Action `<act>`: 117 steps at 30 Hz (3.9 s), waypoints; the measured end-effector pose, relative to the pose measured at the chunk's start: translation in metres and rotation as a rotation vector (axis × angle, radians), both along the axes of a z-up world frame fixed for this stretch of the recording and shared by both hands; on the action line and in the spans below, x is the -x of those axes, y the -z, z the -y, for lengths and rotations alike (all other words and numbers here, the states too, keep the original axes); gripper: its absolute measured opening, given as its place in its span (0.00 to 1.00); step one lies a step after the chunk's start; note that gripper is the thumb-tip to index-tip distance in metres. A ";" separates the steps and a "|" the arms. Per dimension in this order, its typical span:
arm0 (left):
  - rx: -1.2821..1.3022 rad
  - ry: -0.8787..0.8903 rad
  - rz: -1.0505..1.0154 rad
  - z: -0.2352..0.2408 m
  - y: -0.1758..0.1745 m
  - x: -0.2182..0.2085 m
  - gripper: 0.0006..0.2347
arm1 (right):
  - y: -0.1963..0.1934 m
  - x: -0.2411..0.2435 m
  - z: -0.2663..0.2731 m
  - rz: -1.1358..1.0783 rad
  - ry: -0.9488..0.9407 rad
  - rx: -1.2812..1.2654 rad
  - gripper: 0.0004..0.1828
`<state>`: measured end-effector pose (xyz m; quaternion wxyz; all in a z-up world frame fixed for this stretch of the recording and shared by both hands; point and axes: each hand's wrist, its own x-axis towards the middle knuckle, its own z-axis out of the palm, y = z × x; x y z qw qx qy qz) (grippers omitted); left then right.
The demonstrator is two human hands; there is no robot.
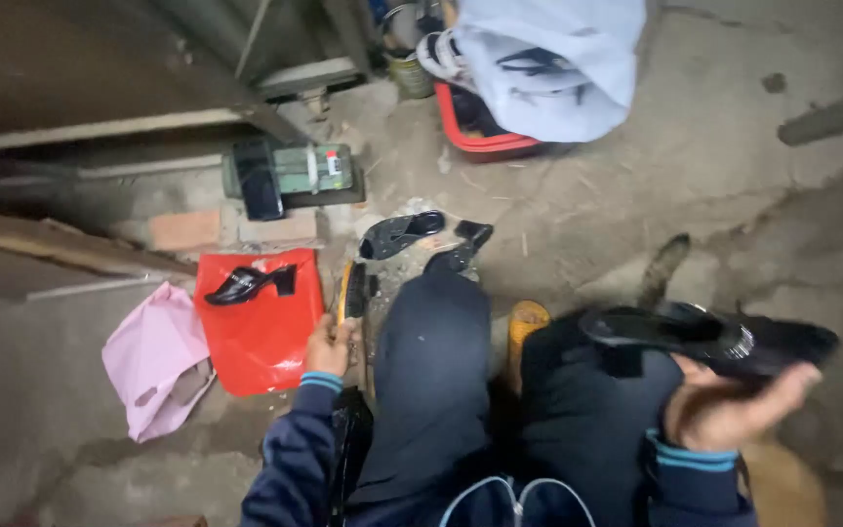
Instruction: The person sits on the floor and cleans a pair of black high-heeled shoes. They use a round brush to scrub the exterior and a yellow brush to clean the soles and heels of the shoes.
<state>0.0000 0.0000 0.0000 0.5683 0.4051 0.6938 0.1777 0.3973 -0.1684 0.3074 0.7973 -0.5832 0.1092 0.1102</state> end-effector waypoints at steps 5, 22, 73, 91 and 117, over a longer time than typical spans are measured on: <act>-0.047 0.024 0.001 0.020 0.099 -0.002 0.07 | 0.010 0.000 -0.021 0.081 -0.065 0.205 0.48; -0.117 0.273 -0.676 -0.009 0.159 -0.012 0.27 | 0.032 -0.002 -0.041 0.297 -0.234 0.289 0.33; -1.144 0.885 0.171 0.137 -0.345 -0.185 0.07 | -0.006 -0.016 0.070 0.291 -0.059 -0.380 0.21; -0.994 0.870 0.197 0.127 -0.317 -0.172 0.10 | 0.009 -0.052 0.072 -0.032 -0.182 -0.637 0.23; -0.823 1.140 0.262 0.136 -0.355 -0.194 0.18 | -0.002 -0.076 0.037 -0.419 -0.767 -0.188 0.43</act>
